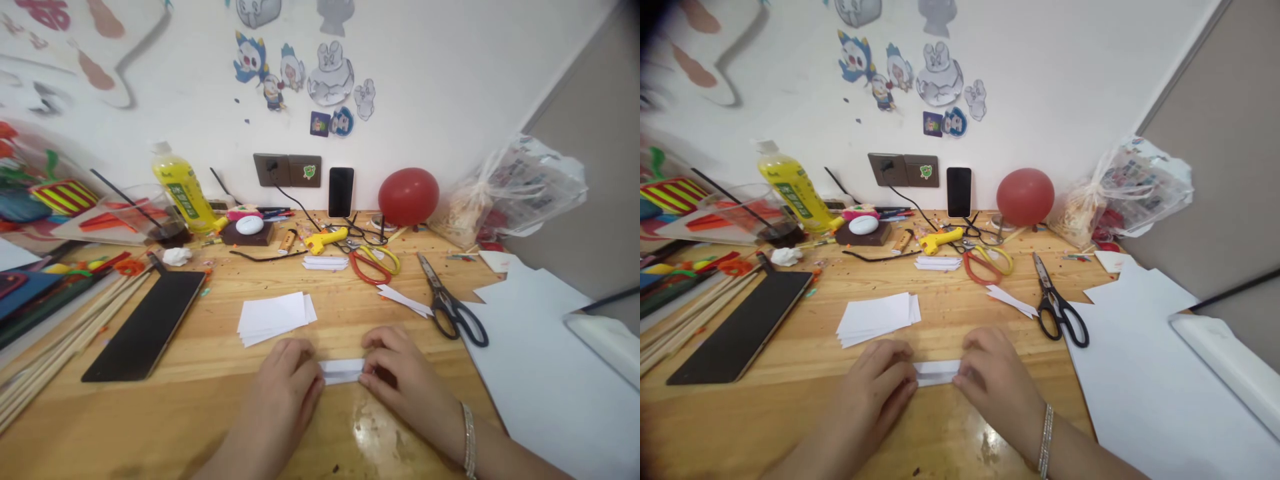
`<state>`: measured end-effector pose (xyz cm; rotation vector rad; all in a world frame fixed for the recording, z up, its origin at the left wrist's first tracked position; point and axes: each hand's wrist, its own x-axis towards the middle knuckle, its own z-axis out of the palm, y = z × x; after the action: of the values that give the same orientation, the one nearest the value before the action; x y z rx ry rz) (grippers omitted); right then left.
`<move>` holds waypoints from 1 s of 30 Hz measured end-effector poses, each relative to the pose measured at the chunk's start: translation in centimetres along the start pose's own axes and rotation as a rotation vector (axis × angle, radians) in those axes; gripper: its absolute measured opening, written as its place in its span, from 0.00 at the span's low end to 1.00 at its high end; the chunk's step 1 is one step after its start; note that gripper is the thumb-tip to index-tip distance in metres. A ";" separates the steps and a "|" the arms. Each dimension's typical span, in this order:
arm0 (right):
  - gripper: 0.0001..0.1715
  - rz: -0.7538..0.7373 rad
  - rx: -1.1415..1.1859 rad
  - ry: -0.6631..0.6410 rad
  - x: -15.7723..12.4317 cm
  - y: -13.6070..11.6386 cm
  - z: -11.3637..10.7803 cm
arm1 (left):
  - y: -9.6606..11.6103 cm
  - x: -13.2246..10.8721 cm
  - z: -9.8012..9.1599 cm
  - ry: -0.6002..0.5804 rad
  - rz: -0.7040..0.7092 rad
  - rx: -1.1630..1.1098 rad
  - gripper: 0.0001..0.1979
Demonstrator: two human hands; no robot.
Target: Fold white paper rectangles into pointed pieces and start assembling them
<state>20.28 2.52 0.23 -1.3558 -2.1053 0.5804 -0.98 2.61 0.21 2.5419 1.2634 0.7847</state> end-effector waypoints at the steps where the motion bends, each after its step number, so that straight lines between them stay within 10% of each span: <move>1: 0.09 0.015 -0.004 0.002 0.0 -0.1 0.1 | 0.0 0.0 0.1 -0.004 -0.012 0.013 0.10; 13: 0.09 0.064 -0.043 0.040 0.1 -0.7 0.3 | 0.6 0.3 1.1 -0.092 0.010 0.372 0.10; 30: 0.14 -0.238 -0.123 0.022 0.1 -0.1 0.4 | 0.1 -0.7 0.2 0.032 -0.159 -0.028 0.05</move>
<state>19.88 2.53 0.03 -1.1456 -2.2736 0.3406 -1.16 2.07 -0.15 2.3803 1.4335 0.8045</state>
